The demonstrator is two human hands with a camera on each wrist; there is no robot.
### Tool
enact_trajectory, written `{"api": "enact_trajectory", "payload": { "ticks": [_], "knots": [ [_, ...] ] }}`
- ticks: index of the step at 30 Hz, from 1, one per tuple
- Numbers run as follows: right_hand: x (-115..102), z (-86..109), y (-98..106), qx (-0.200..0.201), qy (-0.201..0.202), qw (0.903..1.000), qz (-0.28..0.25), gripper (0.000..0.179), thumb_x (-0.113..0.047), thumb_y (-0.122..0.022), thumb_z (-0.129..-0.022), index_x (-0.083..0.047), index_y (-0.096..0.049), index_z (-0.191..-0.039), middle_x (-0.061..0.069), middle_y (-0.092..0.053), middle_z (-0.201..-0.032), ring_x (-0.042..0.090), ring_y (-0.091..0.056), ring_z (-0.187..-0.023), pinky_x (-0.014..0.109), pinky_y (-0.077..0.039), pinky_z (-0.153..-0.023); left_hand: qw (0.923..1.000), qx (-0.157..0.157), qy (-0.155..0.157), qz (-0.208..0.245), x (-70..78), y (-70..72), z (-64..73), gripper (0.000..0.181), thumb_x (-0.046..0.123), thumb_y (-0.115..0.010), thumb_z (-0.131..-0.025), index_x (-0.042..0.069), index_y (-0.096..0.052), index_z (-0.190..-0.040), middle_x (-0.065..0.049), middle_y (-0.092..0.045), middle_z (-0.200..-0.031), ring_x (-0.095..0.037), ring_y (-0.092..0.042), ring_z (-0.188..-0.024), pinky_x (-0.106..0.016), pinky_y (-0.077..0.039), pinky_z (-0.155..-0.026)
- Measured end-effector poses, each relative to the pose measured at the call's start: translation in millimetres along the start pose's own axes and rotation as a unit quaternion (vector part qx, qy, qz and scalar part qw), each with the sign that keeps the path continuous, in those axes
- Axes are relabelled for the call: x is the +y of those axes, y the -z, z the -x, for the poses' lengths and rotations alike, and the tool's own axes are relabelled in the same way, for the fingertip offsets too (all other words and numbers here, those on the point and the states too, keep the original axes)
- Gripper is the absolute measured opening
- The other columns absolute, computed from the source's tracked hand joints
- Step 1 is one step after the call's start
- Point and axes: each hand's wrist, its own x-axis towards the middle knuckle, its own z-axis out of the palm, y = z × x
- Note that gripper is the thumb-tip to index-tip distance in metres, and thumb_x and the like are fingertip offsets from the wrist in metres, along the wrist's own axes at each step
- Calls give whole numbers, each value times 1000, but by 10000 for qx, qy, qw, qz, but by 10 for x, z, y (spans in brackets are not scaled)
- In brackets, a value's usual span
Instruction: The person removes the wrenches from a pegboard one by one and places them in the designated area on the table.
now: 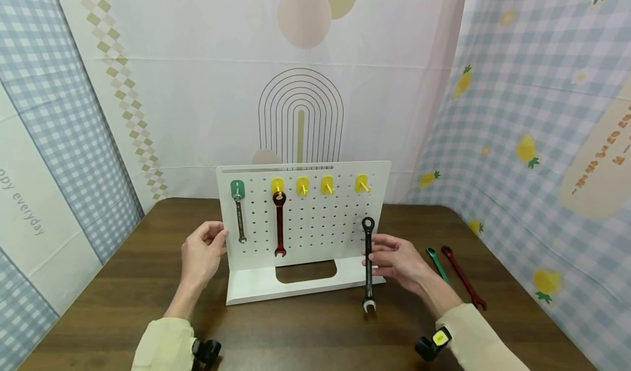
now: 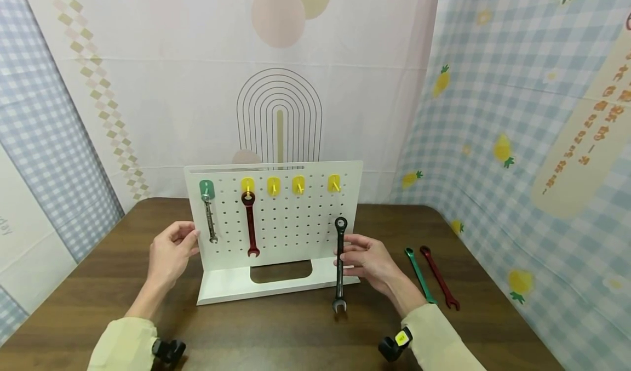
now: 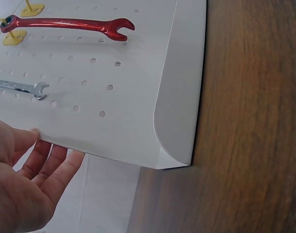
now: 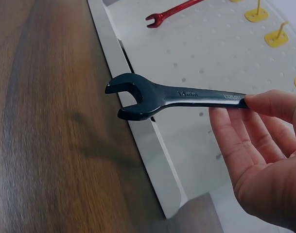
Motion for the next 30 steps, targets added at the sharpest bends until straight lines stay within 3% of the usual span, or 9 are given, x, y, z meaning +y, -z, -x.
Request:
{"api": "enact_trajectory", "payload": {
  "ticks": [8, 25, 30],
  "knots": [
    [-2, 21, 93, -5, -2, 10000, 60, 63, 2, -68, -97, 6, -42, -154, 11, -76, -118, 18, -78, -95, 33, -66, -79, 10000, 44, -8, -6, -8, 4, -2, 16, 12, -65, -106, 2, -71, -117, -19, -73, -110, -14, -67, -89, -11, -58, -69],
    [26, 43, 178, 186, -119, 9996, 153, 65, 3, -69, -96, 6, -42, -155, 11, -76, -119, 20, -78, -97, 33, -66, -79, 10000, -47, -19, 32, -8, 4, -3, 18, 14, -64, -107, 3, -70, -120, -20, -71, -112, -31, -71, -101, -24, -65, -77],
    [27, 53, 221, 190, -93, 9996, 165, 64, 3, -68, -96, 5, -43, -155, 10, -77, -119, 20, -78, -99, 33, -66, -80, 10000, -70, -8, 9, -10, 12, 8, 18, 14, -64, -107, 3, -70, -120, -20, -71, -112, -30, -71, -101, -24, -65, -78]
  ]
}}
